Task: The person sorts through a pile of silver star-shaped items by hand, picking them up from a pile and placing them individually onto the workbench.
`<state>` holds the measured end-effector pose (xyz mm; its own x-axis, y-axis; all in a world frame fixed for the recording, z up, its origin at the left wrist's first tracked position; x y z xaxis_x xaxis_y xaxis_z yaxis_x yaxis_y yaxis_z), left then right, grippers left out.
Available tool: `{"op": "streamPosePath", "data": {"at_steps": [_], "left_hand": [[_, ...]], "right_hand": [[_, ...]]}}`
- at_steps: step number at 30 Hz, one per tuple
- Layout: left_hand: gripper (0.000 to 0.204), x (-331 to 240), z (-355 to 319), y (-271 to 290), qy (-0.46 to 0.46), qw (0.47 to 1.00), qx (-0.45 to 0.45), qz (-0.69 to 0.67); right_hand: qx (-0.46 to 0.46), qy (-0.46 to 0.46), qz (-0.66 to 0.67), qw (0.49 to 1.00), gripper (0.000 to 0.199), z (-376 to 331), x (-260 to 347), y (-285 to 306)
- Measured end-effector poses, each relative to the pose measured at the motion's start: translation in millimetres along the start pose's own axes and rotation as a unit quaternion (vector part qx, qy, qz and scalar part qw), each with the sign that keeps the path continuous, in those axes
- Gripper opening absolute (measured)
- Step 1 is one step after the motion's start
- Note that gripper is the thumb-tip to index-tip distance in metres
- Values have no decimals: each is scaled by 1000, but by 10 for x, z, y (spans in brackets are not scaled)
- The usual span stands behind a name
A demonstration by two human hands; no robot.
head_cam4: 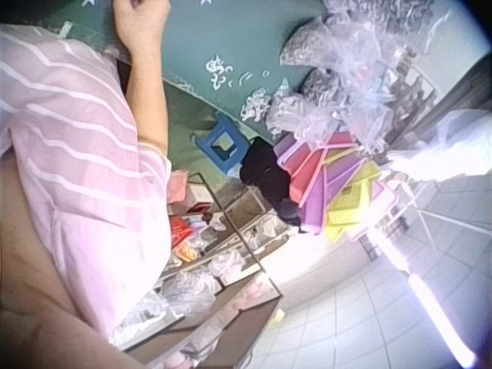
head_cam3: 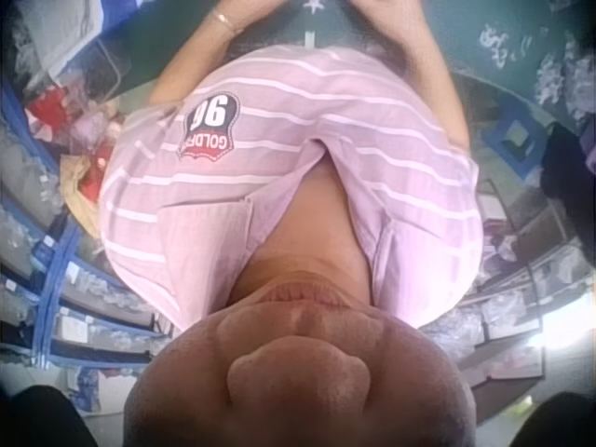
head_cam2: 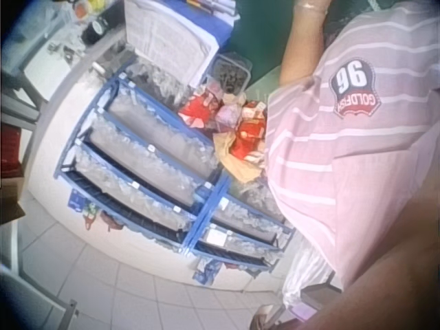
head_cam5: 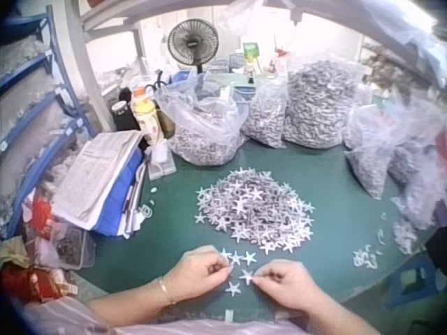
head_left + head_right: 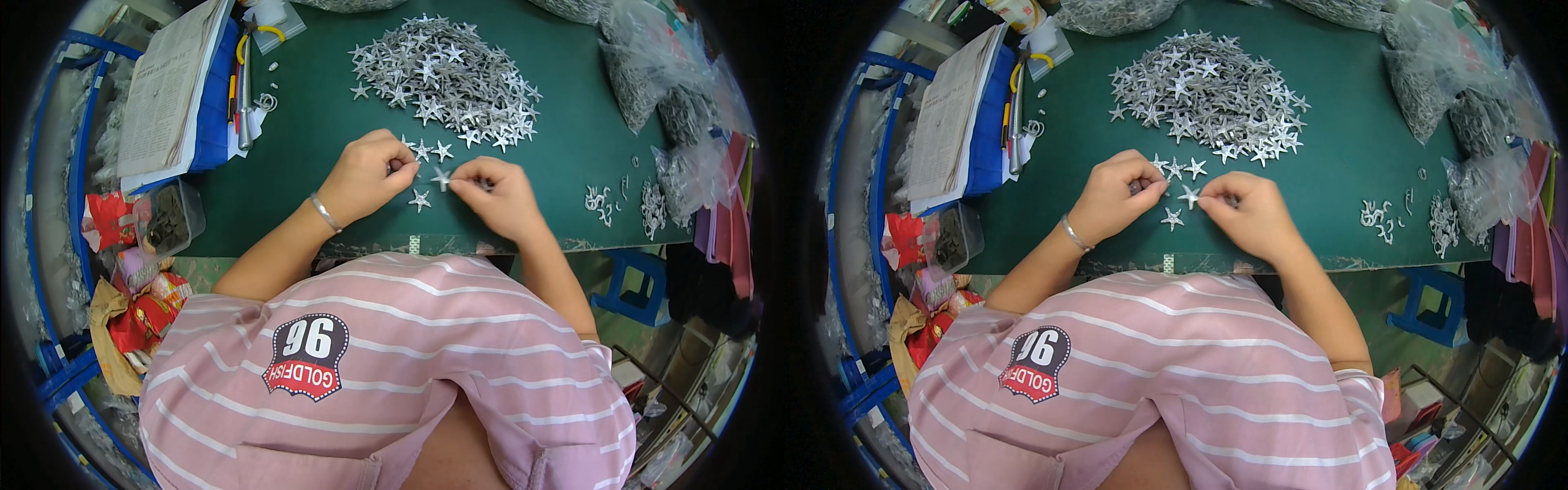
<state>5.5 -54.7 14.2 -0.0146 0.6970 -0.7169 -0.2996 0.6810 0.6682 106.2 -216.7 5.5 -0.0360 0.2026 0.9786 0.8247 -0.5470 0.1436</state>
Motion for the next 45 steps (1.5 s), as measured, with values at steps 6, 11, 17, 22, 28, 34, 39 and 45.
{"op": "streamPosePath", "data": {"at_steps": [6, 11, 17, 22, 28, 34, 39, 45], "left_hand": [[6, 109, -67, 56, 222, 738, 39, -635], [9, 290, 43, 148, 232, 938, -26, -255], [24, 155, 145, 111, 78, 989, 31, 125], [19, 218, 145, 61, 69, 991, 28, 113], [15, 18, 10, 148, -29, 986, 17, 162], [14, 76, -126, 333, 12, 997, 48, 52], [12, 63, -44, 282, 15, 998, 17, 51], [7, 177, -53, 168, -10, 998, -19, 65]], "right_hand": [[95, -73, 420, 900, 7, -37, 8, 27], [41, 156, -146, 976, 5, 24, 213, -334], [28, 155, -303, 940, 9, -76, 231, -482], [9, 164, -253, 953, 10, -128, 245, -411], [18, 236, -293, 926, 9, -222, 185, -307], [-2, 174, -219, 960, 8, -109, 239, -57], [79, 227, -271, 932, 10, -86, 215, -313], [48, -91, 448, 888, 5, 101, -56, 22]]}}
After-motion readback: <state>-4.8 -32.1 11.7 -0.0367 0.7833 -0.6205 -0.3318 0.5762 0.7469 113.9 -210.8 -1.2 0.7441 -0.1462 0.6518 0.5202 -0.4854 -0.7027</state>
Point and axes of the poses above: each hand's wrist, its own z-axis towards the middle knuckle, its own y-axis out of the back of the hand, x = y × z, the point moved 5 cm from there along z, towards the middle knuckle, and after that the axes turned 9 degrees about z, right-handed, at the moved point
